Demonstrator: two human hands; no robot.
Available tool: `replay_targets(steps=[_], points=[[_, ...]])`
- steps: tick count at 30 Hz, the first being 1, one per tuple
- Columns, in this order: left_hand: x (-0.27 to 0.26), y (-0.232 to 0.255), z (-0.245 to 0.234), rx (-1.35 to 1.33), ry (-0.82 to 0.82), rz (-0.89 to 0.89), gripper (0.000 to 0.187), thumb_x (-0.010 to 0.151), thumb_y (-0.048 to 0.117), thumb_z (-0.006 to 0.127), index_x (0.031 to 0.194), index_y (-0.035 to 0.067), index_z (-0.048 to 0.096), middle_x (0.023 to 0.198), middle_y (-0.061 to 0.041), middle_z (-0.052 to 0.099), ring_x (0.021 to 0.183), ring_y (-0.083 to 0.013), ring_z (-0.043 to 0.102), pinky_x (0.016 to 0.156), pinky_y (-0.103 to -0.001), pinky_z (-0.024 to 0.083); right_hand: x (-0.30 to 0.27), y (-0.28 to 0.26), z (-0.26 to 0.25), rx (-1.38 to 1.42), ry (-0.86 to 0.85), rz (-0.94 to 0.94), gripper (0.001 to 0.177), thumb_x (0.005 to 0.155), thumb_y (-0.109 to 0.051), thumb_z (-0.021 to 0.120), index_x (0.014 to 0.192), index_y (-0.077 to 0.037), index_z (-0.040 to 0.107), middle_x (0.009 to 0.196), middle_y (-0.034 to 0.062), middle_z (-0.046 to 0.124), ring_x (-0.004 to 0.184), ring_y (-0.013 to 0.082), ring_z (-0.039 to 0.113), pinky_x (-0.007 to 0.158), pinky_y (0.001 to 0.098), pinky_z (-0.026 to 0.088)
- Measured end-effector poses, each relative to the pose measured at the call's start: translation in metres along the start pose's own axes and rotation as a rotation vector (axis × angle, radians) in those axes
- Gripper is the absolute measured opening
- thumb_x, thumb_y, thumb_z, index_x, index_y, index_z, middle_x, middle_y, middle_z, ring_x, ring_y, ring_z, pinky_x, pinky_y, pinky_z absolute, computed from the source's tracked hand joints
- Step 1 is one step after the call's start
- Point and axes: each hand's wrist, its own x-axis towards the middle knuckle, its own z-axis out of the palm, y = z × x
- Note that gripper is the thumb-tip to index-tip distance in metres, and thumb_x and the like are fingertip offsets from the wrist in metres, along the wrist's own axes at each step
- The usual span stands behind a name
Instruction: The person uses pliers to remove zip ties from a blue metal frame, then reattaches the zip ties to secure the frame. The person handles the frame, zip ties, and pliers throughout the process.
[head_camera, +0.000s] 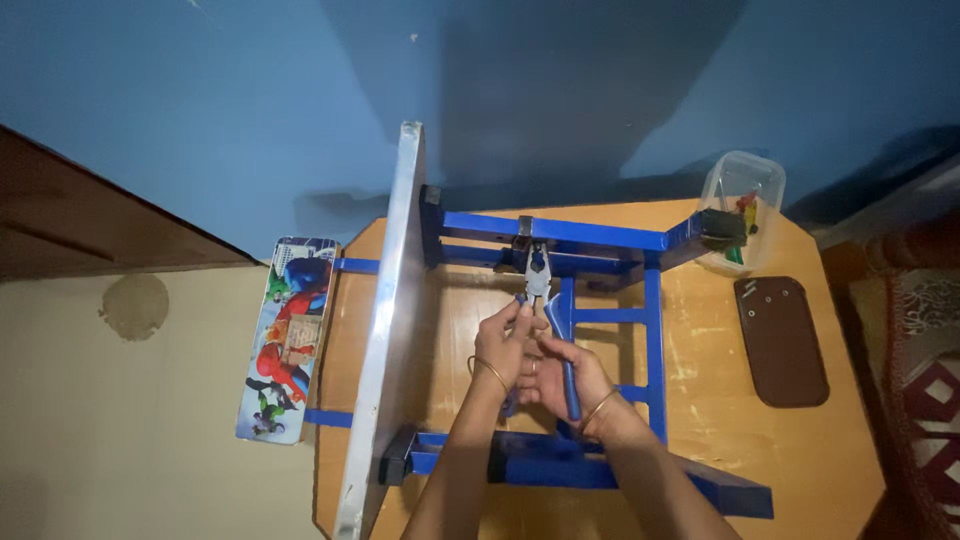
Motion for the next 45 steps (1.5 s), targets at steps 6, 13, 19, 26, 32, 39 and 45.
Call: replay_targets(steps=[6,13,19,26,32,39,45], points=[[-0.018,0.045,0.004,0.562,0.074,0.014,0.064,0.071,0.068,0.074,0.102,0.011,0.074,0.085,-0.01,0.078,0.079,-0.0253,0.075,0.075,-0.04,0.059,-0.002,-0.006,0.05,-0.113,0.326,0.092,0.051,0.094,-0.042,0.037,0.131,-0.01,0.052,0.115,0.018,0.068,0.099,0.0324,0.072,0.08,0.0532,0.061],[-0.004,0.045,0.013,0.632,0.061,-0.081,0.075,0.06,0.067,0.08,0.106,0.009,0.075,0.09,-0.015,0.077,0.087,-0.0306,0.077,0.08,-0.044,0.06,0.002,0.006,0.013,-0.388,0.568,0.071,0.049,0.098,-0.031,0.042,0.126,0.005,0.06,0.103,0.0187,0.073,0.091,0.0313,0.071,0.071,0.0442,0.061],[0.029,0.001,0.019,0.499,0.08,0.058,0.063,0.081,0.058,0.072,0.097,-0.003,0.076,0.083,-0.02,0.076,0.079,-0.0304,0.075,0.075,-0.042,0.058,0.019,0.023,-0.013,-1.021,0.92,-0.105,0.051,0.094,-0.035,0.052,0.119,0.008,0.066,0.093,0.0228,0.073,0.084,0.0375,0.07,0.076,0.0474,0.05],[0.057,-0.029,0.026,0.125,-0.148,0.026,0.058,0.099,0.052,0.056,0.101,-0.004,0.072,0.084,-0.014,0.077,0.072,-0.0206,0.071,0.066,-0.035,0.056,0.012,0.01,0.059,-1.42,1.209,0.093,0.07,0.087,-0.042,0.062,0.137,0.004,0.046,0.116,0.0343,0.066,0.113,0.0494,0.062,0.097,0.0539,0.049],[0.058,-0.025,0.023,0.083,-0.213,-0.001,0.058,0.102,0.051,0.05,0.108,-0.004,0.069,0.09,-0.015,0.079,0.082,-0.0207,0.075,0.075,-0.032,0.058,0.004,0.011,0.063,-1.669,1.19,-0.056,0.075,0.078,-0.045,0.082,0.125,0.003,0.048,0.117,0.0269,0.062,0.108,0.0443,0.061,0.087,0.0514,0.052],[0.054,-0.007,0.003,-0.058,-0.234,-0.075,0.053,0.101,0.05,0.051,0.113,0.0,0.065,0.104,-0.013,0.079,0.09,-0.0191,0.075,0.085,-0.033,0.059,-0.01,0.019,0.019,-0.498,0.799,-0.277,0.048,0.086,-0.026,0.074,0.129,-0.007,0.06,0.072,0.0026,0.058,0.056,0.0131,0.05,0.05,0.0274,0.044],[0.038,-0.001,-0.009,-0.138,-0.372,-0.023,0.038,0.099,0.037,0.06,0.115,0.003,0.065,0.11,-0.011,0.078,0.098,-0.017,0.073,0.09,-0.033,0.059,0.008,0.026,-0.003,-0.616,0.941,-0.432,0.029,0.102,-0.029,0.057,0.115,-0.008,0.072,0.068,-0.0023,0.052,0.056,0.0083,0.045,0.048,0.0245,0.039]])
